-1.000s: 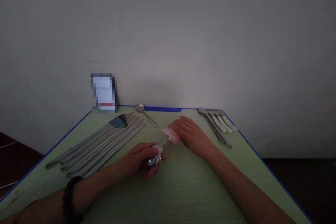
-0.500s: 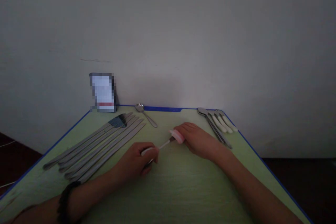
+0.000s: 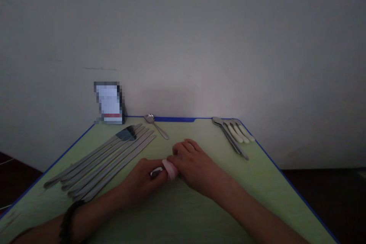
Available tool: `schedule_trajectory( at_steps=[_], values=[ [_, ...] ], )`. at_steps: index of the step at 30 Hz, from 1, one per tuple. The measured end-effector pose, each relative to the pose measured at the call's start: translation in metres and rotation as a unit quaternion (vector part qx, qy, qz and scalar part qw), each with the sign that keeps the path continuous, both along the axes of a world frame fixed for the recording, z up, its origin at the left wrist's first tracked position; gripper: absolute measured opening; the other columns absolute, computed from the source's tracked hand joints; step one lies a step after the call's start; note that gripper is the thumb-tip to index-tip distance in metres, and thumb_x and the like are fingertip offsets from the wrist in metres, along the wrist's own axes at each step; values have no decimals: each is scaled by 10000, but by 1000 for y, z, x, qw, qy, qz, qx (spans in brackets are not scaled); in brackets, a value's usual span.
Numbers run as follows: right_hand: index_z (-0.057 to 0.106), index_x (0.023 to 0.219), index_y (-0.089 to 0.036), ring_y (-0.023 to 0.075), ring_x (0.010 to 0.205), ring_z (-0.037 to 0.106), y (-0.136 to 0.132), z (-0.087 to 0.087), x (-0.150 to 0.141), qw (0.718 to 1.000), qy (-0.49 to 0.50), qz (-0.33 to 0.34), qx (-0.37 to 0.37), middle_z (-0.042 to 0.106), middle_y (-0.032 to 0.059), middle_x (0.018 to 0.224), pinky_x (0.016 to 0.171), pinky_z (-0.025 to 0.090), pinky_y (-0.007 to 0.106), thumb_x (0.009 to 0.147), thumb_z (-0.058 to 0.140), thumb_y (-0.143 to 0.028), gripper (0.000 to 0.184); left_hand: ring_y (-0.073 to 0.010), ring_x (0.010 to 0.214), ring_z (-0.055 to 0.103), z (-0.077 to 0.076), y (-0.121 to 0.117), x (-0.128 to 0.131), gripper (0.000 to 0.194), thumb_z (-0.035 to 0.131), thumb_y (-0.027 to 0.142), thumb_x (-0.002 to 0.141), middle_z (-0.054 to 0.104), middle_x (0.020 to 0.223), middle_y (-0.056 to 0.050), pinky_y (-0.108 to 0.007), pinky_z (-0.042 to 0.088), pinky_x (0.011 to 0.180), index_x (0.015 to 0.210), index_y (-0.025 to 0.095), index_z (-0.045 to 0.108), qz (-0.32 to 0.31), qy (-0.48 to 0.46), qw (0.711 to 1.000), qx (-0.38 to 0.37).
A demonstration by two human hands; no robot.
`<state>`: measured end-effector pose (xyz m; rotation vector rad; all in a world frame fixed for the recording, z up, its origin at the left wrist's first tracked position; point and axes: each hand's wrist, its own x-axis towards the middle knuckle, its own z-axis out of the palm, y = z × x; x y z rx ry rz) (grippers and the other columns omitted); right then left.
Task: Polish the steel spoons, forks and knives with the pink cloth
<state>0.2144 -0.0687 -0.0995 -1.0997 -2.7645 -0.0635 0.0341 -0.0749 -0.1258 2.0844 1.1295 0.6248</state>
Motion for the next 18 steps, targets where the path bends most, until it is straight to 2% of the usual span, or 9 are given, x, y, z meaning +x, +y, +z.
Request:
schedule_trajectory(
  at_steps=[4,8,14,18],
  values=[
    [599,937,-171,194,888,484,15,-9,6,999,-17,20,43,583,77,964,852,362,362,911,422,-178,179,-89,464,349,7,0,2,260,398,301,788,396,495,54,-192,278,459,631,153,544,42,-27,998,-41],
    [596,941,-183,195,897,479,29,-18,16,997,-4,30,76,593,65,969,854,345,355,903,452,-200,150,-89,403,349,10,0,4,291,402,364,789,390,442,66,-195,273,420,663,157,563,64,-35,995,-74],
    [586,1043,-193,200,945,490,40,-21,30,997,12,11,78,600,67,1007,902,330,363,892,478,-194,186,-82,421,351,2,1,4,283,414,326,792,369,451,65,-191,266,438,578,169,512,76,-9,997,-14],
    [589,1018,-179,193,922,498,33,-26,22,997,17,5,81,602,68,993,884,349,345,886,490,-189,166,-70,425,331,-2,-1,2,275,423,300,807,336,468,73,-190,267,463,593,160,525,46,22,998,24]
  ],
)
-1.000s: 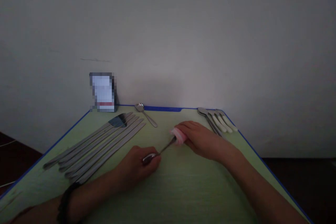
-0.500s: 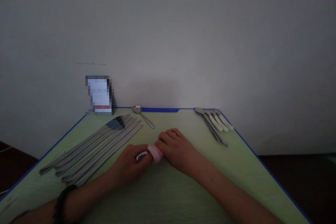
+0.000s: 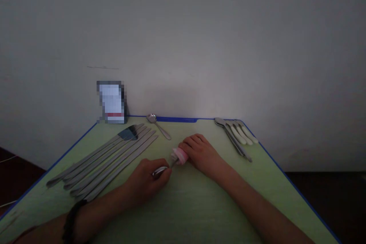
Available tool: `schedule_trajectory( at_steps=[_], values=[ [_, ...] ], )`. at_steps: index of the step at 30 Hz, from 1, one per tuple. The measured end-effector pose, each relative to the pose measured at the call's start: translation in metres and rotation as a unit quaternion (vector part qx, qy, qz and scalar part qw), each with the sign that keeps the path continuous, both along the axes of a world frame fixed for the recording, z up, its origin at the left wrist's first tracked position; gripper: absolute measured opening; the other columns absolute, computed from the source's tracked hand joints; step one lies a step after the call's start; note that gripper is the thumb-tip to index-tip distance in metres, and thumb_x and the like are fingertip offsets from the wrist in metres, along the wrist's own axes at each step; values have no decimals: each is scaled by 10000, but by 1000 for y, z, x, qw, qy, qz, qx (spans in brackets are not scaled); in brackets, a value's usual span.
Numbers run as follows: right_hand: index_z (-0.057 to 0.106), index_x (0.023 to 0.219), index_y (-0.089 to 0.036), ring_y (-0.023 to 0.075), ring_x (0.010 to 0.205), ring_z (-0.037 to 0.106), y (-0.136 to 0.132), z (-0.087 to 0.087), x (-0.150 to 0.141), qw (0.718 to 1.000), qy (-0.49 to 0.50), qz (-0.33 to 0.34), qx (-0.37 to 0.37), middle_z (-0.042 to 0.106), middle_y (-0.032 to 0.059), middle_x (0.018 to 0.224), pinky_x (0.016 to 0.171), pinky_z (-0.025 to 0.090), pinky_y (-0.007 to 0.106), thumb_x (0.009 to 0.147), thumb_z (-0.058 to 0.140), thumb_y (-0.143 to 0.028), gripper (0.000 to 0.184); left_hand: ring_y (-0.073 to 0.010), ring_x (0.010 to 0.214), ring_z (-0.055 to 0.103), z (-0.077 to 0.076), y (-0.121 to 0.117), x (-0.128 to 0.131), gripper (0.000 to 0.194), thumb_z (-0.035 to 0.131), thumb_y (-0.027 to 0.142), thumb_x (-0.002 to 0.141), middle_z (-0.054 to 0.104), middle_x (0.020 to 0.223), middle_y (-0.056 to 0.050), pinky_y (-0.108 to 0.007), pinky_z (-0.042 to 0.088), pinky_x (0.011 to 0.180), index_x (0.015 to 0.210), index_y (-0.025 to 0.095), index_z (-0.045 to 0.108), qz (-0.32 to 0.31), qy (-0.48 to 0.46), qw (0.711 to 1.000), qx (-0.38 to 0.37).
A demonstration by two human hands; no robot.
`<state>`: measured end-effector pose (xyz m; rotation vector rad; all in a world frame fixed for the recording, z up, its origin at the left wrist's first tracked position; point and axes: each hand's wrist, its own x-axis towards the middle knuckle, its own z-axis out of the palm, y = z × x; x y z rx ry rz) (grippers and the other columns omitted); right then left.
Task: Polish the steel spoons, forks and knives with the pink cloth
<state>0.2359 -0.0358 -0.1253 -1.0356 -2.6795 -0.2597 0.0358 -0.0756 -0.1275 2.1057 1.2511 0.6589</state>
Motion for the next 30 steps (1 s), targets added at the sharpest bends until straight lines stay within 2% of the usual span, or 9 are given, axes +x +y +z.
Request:
schedule_trajectory(
  at_steps=[3,7,13,18,21,23,26,28,30],
  values=[
    [594,954,-172,184,871,499,-10,-4,-14,999,5,31,7,609,54,939,860,365,333,895,469,-183,139,-68,440,323,1,-1,0,264,414,287,817,344,492,72,-191,265,472,626,156,542,-26,5,1000,17],
    [591,978,-164,184,882,497,-8,-2,-13,999,17,44,12,611,59,942,869,368,333,896,462,-174,153,-80,463,336,5,0,1,256,409,290,793,376,498,63,-199,277,481,605,161,525,2,-16,1000,8],
    [538,1181,-135,198,962,498,6,0,12,998,54,7,-17,608,102,1049,906,364,365,904,440,-174,297,-99,418,376,6,1,1,333,399,398,840,395,441,65,-208,305,445,597,185,478,25,-112,983,-140],
    [491,1255,-133,213,940,524,3,-6,13,989,105,-25,-99,618,105,1012,850,403,364,874,483,-185,384,-144,619,497,3,-2,-4,274,394,400,883,563,708,8,-234,402,575,922,183,558,52,-165,985,-29],
    [495,1223,-133,209,957,555,-3,-6,11,974,166,-25,-155,629,113,1045,843,410,339,848,527,-216,385,-182,787,540,-2,-2,-6,339,396,455,887,599,898,-46,-248,430,633,1007,192,573,59,-223,973,1],
    [505,1176,-134,200,906,586,-9,-5,9,960,194,-37,-200,647,109,1019,784,423,306,837,539,-234,355,-184,778,537,-5,2,-6,423,369,522,886,596,901,-62,-231,412,557,986,183,601,83,-277,957,-17],
    [551,1063,-137,172,721,588,-19,-2,2,940,201,-68,-265,662,72,844,642,398,259,868,482,-270,246,-183,748,531,-7,8,-5,567,305,610,873,597,912,-89,-222,392,481,940,157,640,130,-366,920,-45],
    [581,980,-142,144,633,548,-26,0,-5,923,219,-67,-310,634,40,738,591,370,238,901,415,-312,250,-179,739,540,-7,11,-5,609,288,631,869,615,927,-95,-246,438,538,938,150,656,139,-401,904,-45],
    [589,908,-145,116,570,495,-31,1,-12,885,266,-38,-380,576,2,644,556,353,219,921,364,-382,327,-171,709,552,-5,11,-5,617,279,628,874,642,904,-88,-276,466,618,959,149,658,144,-400,904,-48]
  ],
)
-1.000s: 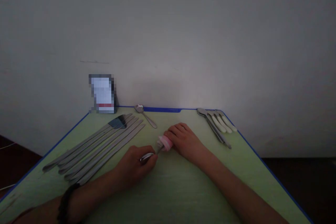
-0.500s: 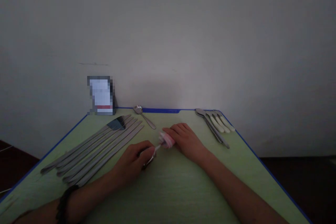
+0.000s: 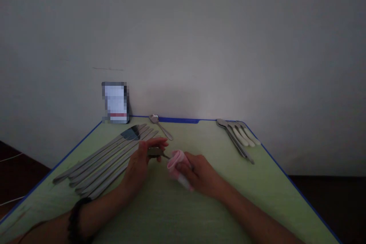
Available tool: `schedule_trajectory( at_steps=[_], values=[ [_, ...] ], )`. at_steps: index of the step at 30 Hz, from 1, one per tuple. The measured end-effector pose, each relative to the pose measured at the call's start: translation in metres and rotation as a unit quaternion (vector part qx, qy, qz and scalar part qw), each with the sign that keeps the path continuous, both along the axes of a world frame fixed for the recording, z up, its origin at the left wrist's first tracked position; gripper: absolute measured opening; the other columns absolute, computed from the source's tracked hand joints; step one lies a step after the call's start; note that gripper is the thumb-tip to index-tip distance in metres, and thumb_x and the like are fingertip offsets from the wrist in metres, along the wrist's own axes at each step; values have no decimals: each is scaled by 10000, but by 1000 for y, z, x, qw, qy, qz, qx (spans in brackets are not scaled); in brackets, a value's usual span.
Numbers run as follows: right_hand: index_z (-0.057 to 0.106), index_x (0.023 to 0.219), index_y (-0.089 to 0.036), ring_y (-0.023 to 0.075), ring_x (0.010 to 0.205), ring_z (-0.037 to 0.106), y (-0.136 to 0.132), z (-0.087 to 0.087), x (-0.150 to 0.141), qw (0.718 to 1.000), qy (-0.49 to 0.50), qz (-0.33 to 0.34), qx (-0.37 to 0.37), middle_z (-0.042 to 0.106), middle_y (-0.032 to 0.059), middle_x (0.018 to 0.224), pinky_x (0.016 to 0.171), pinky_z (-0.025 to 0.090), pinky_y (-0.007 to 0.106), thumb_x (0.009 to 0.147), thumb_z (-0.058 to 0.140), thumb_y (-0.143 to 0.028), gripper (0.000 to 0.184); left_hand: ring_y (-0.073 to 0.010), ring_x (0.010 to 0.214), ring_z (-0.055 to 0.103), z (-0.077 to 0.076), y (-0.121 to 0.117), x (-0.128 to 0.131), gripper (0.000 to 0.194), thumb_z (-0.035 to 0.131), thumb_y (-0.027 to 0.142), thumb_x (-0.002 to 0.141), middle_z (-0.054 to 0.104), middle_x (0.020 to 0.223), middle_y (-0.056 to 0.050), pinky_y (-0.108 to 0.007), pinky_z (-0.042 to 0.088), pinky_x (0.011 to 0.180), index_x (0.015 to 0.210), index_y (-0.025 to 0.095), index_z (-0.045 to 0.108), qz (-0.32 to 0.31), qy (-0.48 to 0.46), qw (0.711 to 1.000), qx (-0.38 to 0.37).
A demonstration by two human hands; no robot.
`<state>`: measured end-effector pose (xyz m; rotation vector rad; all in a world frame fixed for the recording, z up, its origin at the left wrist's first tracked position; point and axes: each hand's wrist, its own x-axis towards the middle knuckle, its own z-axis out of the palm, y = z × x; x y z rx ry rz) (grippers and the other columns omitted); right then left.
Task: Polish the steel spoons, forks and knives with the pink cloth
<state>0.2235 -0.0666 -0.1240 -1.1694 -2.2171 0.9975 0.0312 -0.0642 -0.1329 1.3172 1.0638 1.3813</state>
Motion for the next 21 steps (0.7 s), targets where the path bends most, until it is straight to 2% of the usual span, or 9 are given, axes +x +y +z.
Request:
schedule_trajectory(
  at_steps=[4,8,10,13,16,21],
  values=[
    [564,762,-140,82,499,400,-5,0,-11,974,149,54,-159,455,-36,552,491,320,199,893,343,-542,478,-179,735,579,1,-3,2,603,254,611,889,666,864,-68,-293,465,696,946,161,651,-36,59,998,-10],
    [584,744,-134,62,441,365,-4,-3,-16,945,180,62,-264,444,-46,508,446,297,188,835,386,-627,538,-182,833,573,1,-8,7,507,309,565,900,635,865,-54,-276,450,768,783,176,613,-78,57,994,44],
    [596,754,-134,53,408,342,-3,-3,-17,936,182,51,-296,437,-56,486,418,276,184,808,427,-637,533,-177,833,561,2,-9,9,462,350,551,894,611,859,-47,-263,451,752,765,179,591,-81,40,994,64],
    [599,762,-139,52,390,341,0,0,-14,917,195,55,-342,452,-56,486,400,263,189,798,476,-602,480,-169,782,551,1,-8,8,450,349,542,898,586,802,-35,-257,450,715,759,180,579,-84,30,994,56],
    [583,742,-145,57,389,362,4,5,-10,902,205,74,-371,483,-45,492,402,279,194,818,484,-550,423,-177,795,561,-1,-4,6,449,323,533,908,597,804,-36,-266,451,741,770,185,572,-63,20,998,12],
    [566,742,-144,65,344,405,12,7,4,884,208,116,-403,483,-54,466,358,305,183,820,496,-539,410,-165,748,563,-2,3,4,462,300,535,912,612,839,-37,-260,454,720,785,182,569,5,18,998,-52]
  ],
)
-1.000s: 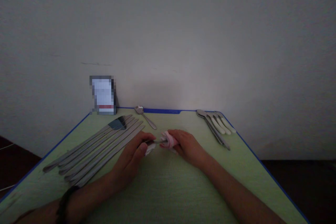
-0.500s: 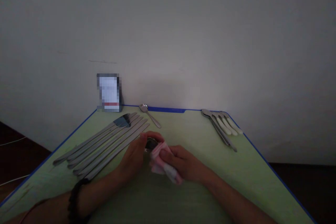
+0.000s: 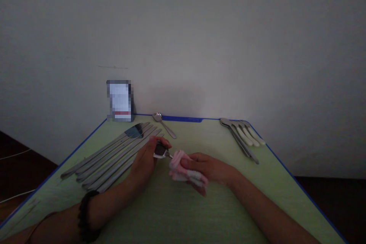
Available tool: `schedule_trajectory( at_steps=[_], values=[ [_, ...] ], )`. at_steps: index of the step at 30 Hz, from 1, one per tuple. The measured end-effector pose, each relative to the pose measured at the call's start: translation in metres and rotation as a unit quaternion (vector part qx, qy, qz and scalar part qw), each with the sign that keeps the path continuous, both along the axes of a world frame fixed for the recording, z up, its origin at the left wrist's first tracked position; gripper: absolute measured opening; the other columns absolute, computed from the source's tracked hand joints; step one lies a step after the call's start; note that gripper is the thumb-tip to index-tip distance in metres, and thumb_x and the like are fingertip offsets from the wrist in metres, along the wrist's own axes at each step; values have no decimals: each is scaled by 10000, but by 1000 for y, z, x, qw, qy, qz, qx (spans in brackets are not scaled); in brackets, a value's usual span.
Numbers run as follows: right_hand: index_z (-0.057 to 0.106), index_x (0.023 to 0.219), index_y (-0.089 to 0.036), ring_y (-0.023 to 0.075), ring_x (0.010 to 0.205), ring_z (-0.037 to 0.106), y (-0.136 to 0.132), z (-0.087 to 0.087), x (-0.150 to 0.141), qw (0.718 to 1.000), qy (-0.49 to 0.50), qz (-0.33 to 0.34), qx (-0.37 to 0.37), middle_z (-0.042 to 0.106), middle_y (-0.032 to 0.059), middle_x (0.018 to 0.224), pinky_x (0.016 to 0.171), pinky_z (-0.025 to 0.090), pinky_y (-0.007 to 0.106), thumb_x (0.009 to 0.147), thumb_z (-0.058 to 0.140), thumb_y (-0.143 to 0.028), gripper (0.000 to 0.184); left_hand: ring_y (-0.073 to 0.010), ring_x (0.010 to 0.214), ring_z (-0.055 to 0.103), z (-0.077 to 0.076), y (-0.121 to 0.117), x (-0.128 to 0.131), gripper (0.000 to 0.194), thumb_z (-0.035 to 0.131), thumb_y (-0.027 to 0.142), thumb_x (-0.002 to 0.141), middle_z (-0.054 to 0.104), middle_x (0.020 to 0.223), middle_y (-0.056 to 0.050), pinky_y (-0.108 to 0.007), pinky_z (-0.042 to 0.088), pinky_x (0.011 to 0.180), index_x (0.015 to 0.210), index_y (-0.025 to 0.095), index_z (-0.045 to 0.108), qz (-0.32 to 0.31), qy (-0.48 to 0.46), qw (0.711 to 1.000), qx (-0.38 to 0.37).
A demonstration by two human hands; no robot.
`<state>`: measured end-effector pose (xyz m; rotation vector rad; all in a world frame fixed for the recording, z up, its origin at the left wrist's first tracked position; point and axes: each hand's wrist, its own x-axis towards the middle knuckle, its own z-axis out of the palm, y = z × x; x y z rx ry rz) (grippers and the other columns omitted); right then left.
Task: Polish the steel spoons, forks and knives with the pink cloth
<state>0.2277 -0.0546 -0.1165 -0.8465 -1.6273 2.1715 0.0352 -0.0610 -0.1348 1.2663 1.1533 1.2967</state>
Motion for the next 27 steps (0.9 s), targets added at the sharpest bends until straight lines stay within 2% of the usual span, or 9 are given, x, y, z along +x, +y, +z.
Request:
schedule_trajectory(
  at_steps=[2,5,8,11,15,18,21,24,27],
  values=[
    [543,736,-144,68,320,400,5,-3,7,999,14,5,-41,475,-61,455,342,337,186,826,501,-514,382,-162,750,562,1,0,1,455,317,540,908,616,848,-36,-260,457,713,829,177,579,-9,-15,1000,13],
    [509,772,-157,73,281,350,12,-8,16,990,34,14,-137,436,-77,428,310,362,197,878,414,-466,340,-153,769,562,-1,-1,0,389,391,506,903,628,951,-42,-277,466,742,1057,198,573,-74,-56,994,57],
    [492,807,-169,82,247,291,18,-11,20,972,31,34,-229,385,-89,397,282,353,202,929,232,-444,398,-140,785,566,-6,-1,-2,431,464,435,900,593,1149,-66,-304,468,796,1298,273,438,-131,-64,986,84],
    [491,796,-171,81,238,262,17,-11,20,970,30,30,-239,356,-95,374,297,356,206,939,163,-443,450,-152,855,586,-7,-1,-4,486,494,382,895,572,1222,-83,-297,471,817,1357,287,377,-150,-43,983,95],
    [541,820,-138,73,280,344,7,-6,15,995,35,26,-95,405,-79,387,340,348,187,912,335,-427,367,-175,928,605,-4,-3,-3,451,561,360,852,632,1132,-83,-270,485,808,1276,225,486,-124,-10,988,89],
    [556,824,-141,62,333,388,-1,-4,8,998,-27,25,43,470,-59,456,343,296,162,854,453,-492,367,-175,876,623,-2,-4,-2,443,622,356,798,654,1075,-71,-258,497,771,1206,199,553,-125,16,991,51],
    [541,807,-153,56,403,385,-8,-5,-1,984,-81,-11,159,470,-49,533,385,293,166,865,401,-541,416,-167,835,629,-2,-3,-3,443,635,348,780,652,1072,-56,-250,502,746,1195,207,573,-132,47,990,27],
    [545,789,-145,71,508,397,-11,-6,-9,955,-104,-56,273,467,-25,603,462,317,186,903,308,-530,466,-163,827,629,-2,-2,-5,424,629,334,784,667,1021,-42,-241,500,744,1187,210,584,-129,76,988,30],
    [546,794,-147,77,530,384,-10,-2,-11,935,-129,-58,324,458,-26,614,483,304,196,915,317,-493,432,-170,857,631,-2,-2,-6,433,617,336,795,672,1019,-46,-255,498,780,1204,200,569,-117,79,989,47]
  ],
)
